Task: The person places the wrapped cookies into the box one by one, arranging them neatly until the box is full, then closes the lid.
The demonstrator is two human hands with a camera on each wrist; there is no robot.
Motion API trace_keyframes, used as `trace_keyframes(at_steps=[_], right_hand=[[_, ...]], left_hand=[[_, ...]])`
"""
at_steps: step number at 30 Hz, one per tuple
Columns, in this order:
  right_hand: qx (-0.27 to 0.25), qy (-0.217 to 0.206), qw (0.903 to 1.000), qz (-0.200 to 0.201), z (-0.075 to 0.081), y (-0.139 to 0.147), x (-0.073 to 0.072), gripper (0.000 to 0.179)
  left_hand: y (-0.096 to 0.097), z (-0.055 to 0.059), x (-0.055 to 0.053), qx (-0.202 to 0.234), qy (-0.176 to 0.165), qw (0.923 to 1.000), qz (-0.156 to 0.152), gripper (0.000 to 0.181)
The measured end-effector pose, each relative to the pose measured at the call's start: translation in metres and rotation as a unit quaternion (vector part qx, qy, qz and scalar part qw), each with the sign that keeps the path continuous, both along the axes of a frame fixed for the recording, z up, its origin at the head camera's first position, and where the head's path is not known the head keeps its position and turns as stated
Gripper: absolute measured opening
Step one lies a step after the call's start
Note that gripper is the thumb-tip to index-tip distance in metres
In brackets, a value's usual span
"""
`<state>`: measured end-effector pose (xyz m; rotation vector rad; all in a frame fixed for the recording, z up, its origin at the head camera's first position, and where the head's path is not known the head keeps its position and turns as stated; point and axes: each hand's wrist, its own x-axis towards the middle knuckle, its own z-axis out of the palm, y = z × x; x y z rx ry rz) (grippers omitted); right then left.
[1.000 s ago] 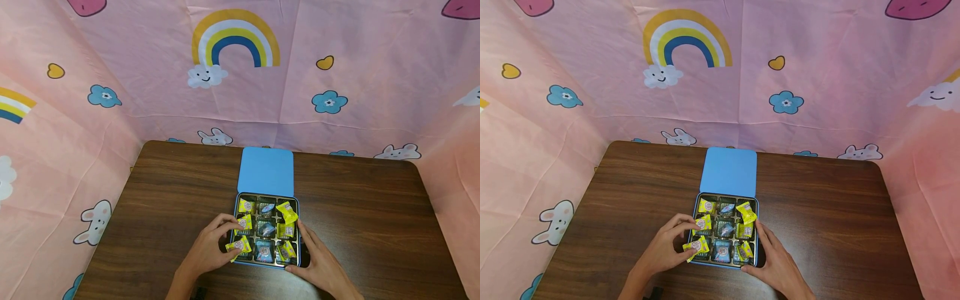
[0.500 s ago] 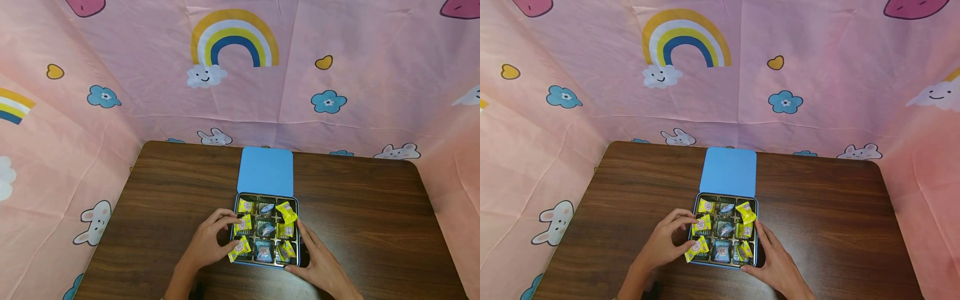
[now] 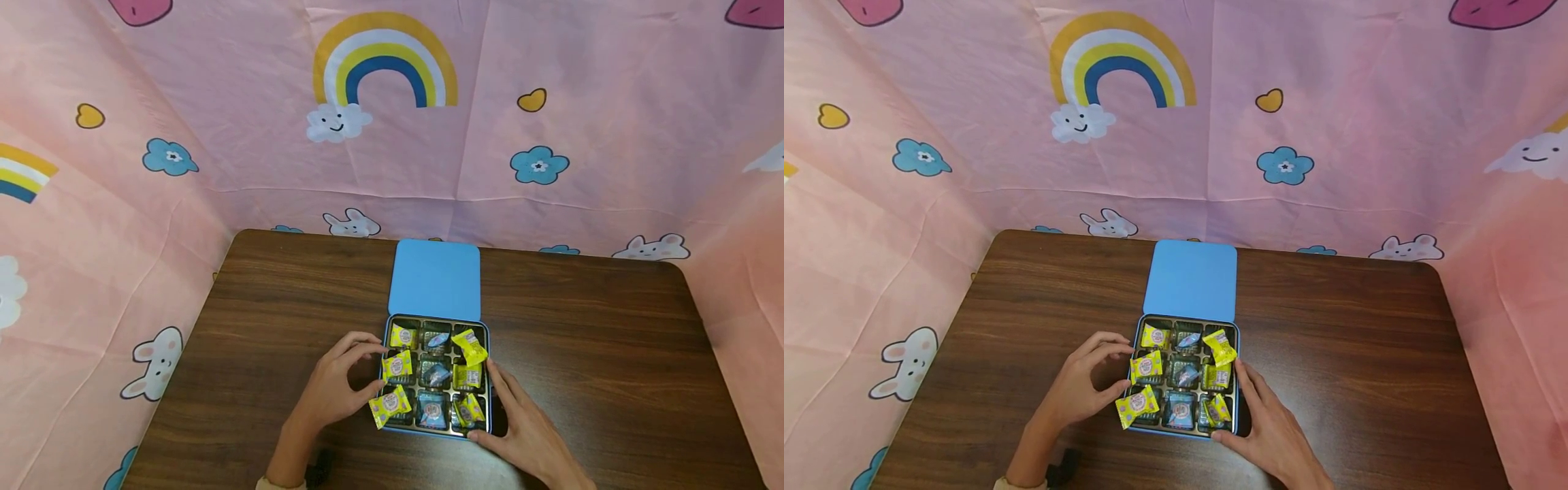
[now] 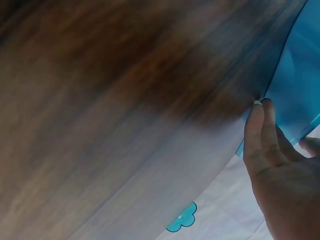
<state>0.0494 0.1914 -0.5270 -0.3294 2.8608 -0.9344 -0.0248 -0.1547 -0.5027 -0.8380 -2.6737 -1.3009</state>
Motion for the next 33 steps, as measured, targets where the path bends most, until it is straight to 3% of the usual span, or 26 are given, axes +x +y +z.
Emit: trace_keyframes(at_steps=[9,18,33], right_hand=[[-0.004,-0.016,0.9996,-0.021,0.003,0.004,-0.005,0.102],[0.011,0.025,0.9994,-0.02,0.002,0.009,-0.011,0.102],[0.003,0.032,0.9993,-0.019,0.004,0.021,-0.027,0.104]], left_hand=[[-0.003,0.002,-0.006,-0.02,0.002,0.9997,0.017,0.047],[-0.008,0.003,-0.017,-0.033,0.002,0.9991,0.027,0.049],[-0.011,-0.003,-0.028,-0.035,-0.004,0.9989,0.031,0.057]])
